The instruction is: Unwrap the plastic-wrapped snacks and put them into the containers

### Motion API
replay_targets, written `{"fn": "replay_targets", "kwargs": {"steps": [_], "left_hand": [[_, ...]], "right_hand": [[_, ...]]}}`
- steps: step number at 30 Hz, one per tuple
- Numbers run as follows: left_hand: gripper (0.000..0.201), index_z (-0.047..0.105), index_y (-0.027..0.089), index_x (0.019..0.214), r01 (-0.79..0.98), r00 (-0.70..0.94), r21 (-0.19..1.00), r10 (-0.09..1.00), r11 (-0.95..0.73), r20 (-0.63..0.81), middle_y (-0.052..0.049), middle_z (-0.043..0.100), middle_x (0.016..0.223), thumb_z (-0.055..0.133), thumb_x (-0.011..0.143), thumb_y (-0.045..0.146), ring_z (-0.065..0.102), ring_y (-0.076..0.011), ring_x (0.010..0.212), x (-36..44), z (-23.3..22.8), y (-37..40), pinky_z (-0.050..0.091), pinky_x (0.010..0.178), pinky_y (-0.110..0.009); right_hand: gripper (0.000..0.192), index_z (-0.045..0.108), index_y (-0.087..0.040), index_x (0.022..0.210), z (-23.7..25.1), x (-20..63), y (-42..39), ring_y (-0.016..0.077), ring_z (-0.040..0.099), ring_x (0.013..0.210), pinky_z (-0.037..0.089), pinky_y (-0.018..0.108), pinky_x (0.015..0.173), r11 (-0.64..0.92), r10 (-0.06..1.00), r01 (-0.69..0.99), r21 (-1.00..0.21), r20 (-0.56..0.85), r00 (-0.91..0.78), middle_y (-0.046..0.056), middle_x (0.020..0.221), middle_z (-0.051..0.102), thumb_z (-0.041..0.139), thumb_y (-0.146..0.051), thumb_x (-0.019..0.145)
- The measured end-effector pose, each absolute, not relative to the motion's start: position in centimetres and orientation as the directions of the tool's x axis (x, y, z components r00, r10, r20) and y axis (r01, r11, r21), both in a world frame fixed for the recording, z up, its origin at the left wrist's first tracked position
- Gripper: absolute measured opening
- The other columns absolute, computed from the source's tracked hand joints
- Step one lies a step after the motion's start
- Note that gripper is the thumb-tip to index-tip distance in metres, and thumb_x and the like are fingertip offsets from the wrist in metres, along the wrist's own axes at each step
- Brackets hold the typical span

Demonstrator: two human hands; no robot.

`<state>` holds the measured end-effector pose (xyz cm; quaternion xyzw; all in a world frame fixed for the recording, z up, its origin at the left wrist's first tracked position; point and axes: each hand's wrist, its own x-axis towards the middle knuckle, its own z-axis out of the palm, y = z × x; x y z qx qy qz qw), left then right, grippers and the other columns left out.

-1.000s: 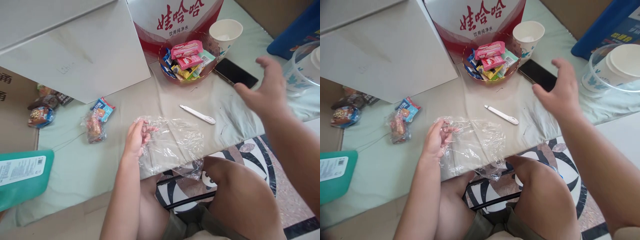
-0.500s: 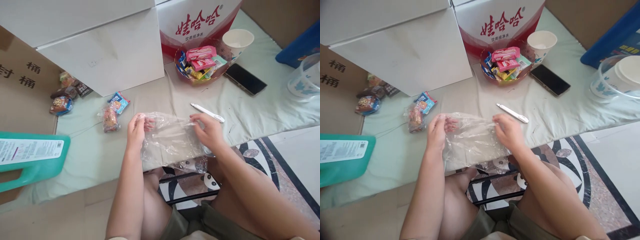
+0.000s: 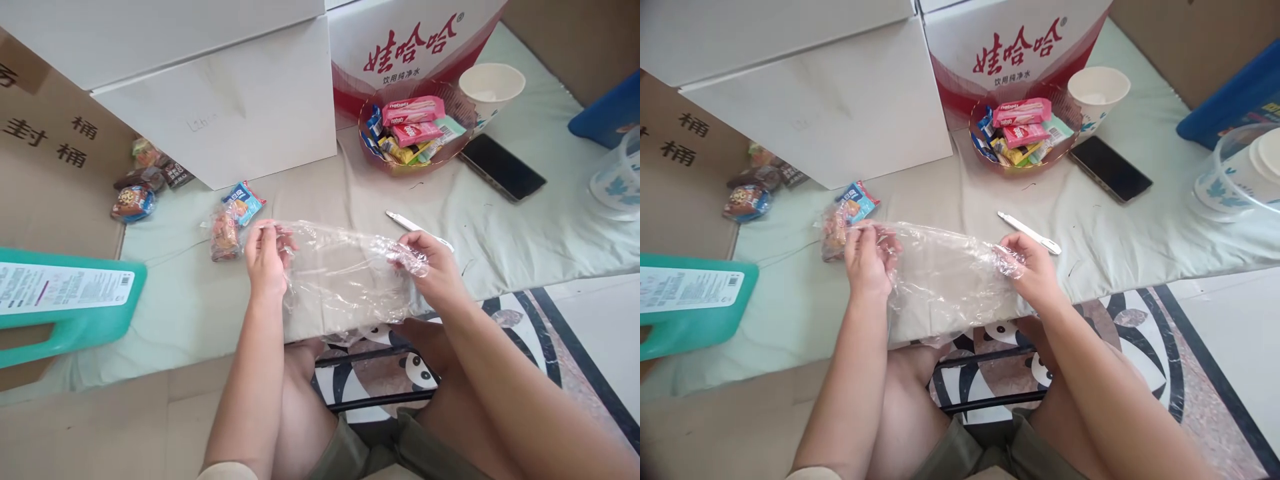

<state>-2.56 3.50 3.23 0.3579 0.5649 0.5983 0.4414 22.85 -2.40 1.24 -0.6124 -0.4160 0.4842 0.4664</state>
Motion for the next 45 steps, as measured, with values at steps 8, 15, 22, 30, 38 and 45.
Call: {"fn": "replay_targets", "kwargs": {"steps": [8,15,22,30,38,45], "left_hand": [[0.055,0.062,0.026,0.109,-0.186,-0.224,0.979,0.974,-0.081,0.038,0.001,0.073,0.083,0.086,0.069,0.057,0.066,-0.0121,0.06,-3.2,3.5,2.4,0.051,0.056,-0.023],[0.052,0.07,0.018,0.092,-0.083,-0.003,0.941,0.944,0.329,-0.33,-0.004,0.076,0.069,0.09,0.063,0.056,0.075,-0.0201,0.062,-2.8,2.7,2.5,0.061,0.061,-0.028],[0.043,0.066,0.019,0.096,0.042,0.022,0.968,0.968,0.247,-0.248,0.0,0.068,0.052,0.082,0.072,0.051,0.065,-0.0171,0.042,-4.1,3.0,2.8,0.053,0.044,-0.024],[0.033,0.058,0.02,0.06,-0.234,0.127,0.943,0.969,0.237,-0.212,0.001,0.058,0.058,0.088,0.056,0.032,0.052,-0.0093,0.047,-5.5,4.1,2.8,0.045,0.045,-0.021],[0.014,0.074,0.019,0.062,-0.165,0.01,0.963,0.976,0.215,-0.217,-0.003,0.068,0.07,0.084,0.054,0.024,0.064,-0.0134,0.063,-5.7,2.7,3.5,0.055,0.061,-0.025],[0.005,0.075,0.016,0.056,-0.126,0.009,0.955,0.962,0.27,-0.271,-0.008,0.07,0.073,0.074,0.052,0.018,0.063,-0.0142,0.067,-5.6,2.7,4.1,0.052,0.061,-0.023]], "right_hand": [[0.017,0.063,-0.027,0.093,1.2,23.8,-2.4,0.0134,0.049,0.06,0.038,0.029,0.05,-0.091,0.916,0.079,-0.993,-0.052,0.399,0.003,0.086,0.064,0.071,-0.041,0.087],[0.039,0.068,-0.024,0.101,1.3,24.4,-1.9,0.0106,0.05,0.058,0.04,0.026,0.049,-0.286,0.935,-0.149,-0.947,-0.31,0.174,0.001,0.083,0.064,0.083,-0.045,0.072],[0.03,0.066,-0.024,0.095,1.6,24.8,-2.0,0.0113,0.047,0.045,0.039,0.027,0.046,-0.264,0.954,0.062,-0.962,-0.251,0.164,-0.006,0.052,0.051,0.075,-0.049,0.08],[0.043,0.064,-0.026,0.077,1.7,26.3,-2.5,0.0118,0.051,0.051,0.039,0.027,0.046,-0.053,0.991,-0.266,-0.962,-0.084,0.107,-0.001,0.07,0.063,0.084,-0.062,0.07],[0.033,0.07,-0.022,0.071,2.0,26.1,-2.0,0.017,0.062,0.069,0.049,0.031,0.063,-0.143,0.989,0.067,-0.987,-0.146,-0.035,0.004,0.077,0.07,0.086,-0.05,0.068],[0.025,0.07,-0.024,0.072,0.6,26.2,-1.9,0.0186,0.058,0.083,0.048,0.033,0.074,-0.027,0.999,-0.041,-0.999,-0.028,0.03,0.005,0.089,0.064,0.087,-0.043,0.071]]}}
